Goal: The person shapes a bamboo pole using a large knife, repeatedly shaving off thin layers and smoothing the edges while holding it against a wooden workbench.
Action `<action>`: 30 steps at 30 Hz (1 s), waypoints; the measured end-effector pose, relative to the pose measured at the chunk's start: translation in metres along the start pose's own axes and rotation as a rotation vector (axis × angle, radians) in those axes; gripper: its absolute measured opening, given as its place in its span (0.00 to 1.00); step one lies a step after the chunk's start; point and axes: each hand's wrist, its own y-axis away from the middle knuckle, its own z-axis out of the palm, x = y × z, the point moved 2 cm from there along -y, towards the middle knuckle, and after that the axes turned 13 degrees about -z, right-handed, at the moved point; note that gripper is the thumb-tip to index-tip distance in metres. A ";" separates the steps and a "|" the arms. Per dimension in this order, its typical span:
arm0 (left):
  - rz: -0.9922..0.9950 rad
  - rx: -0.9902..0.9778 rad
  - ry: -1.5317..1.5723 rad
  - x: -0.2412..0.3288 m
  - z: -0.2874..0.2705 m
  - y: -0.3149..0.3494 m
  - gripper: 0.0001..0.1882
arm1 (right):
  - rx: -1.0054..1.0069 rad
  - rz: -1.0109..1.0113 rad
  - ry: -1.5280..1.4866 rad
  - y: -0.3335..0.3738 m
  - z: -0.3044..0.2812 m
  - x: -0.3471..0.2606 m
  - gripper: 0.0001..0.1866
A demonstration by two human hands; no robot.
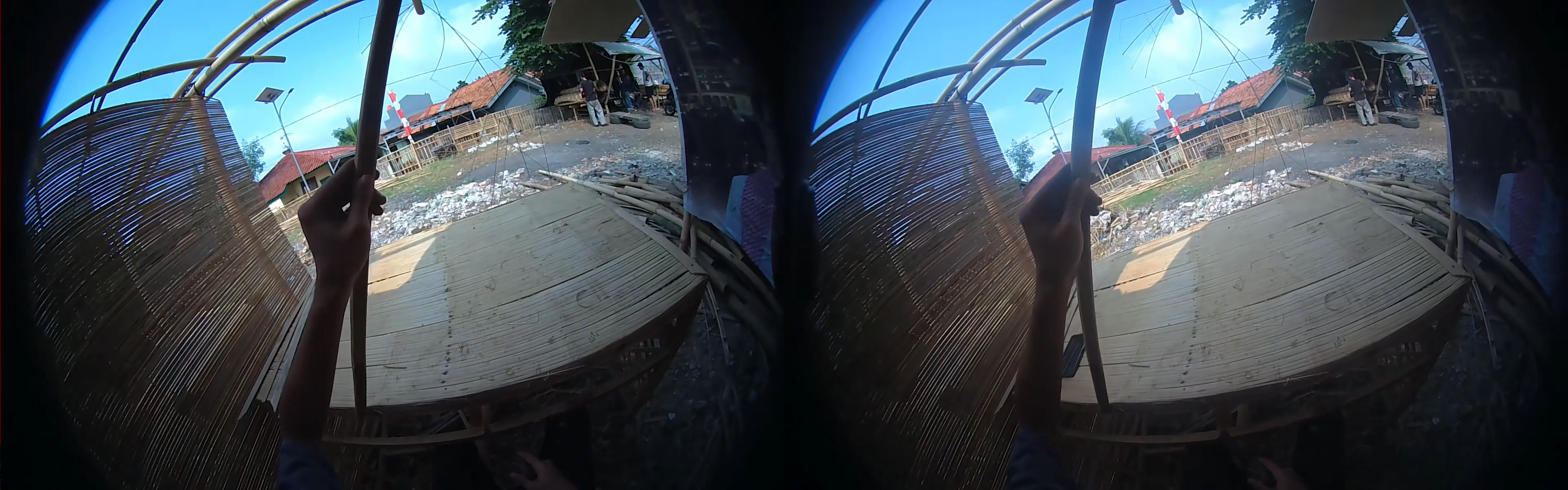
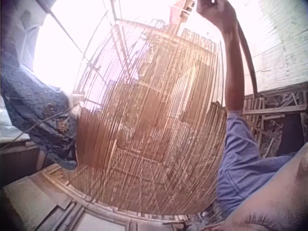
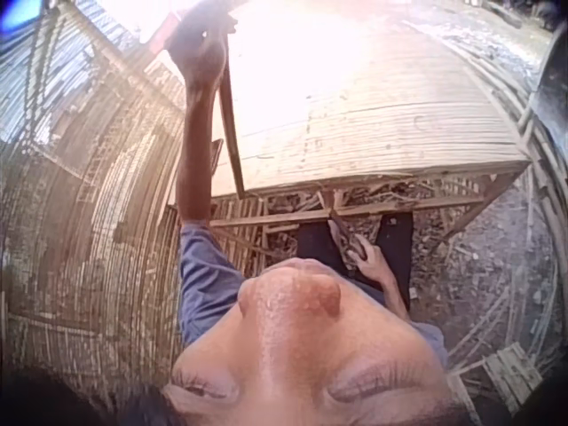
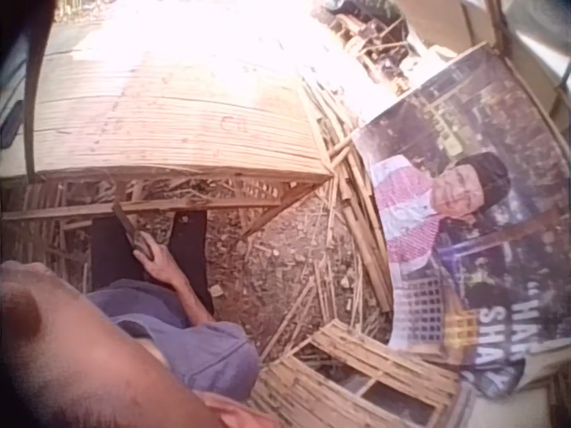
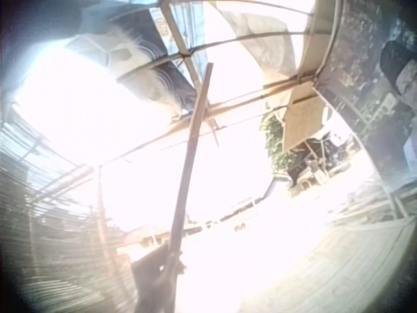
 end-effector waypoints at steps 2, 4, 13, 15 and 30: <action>0.035 0.030 -0.055 0.013 0.002 -0.013 0.13 | 0.034 -0.078 -0.003 -0.002 0.003 -0.003 0.26; 0.030 0.056 -0.037 0.022 0.000 -0.025 0.13 | 0.066 -0.085 -0.087 -0.001 0.003 -0.007 0.25; 0.036 0.201 0.072 0.031 -0.001 -0.070 0.11 | 0.075 -0.051 -0.162 -0.001 -0.001 -0.001 0.25; 0.038 0.194 0.255 0.019 0.005 -0.066 0.10 | 0.105 -0.051 -0.147 -0.006 0.003 0.022 0.20; -0.054 0.318 0.240 0.014 -0.025 -0.056 0.16 | 0.436 -0.187 -0.710 -0.052 -0.051 -0.045 0.25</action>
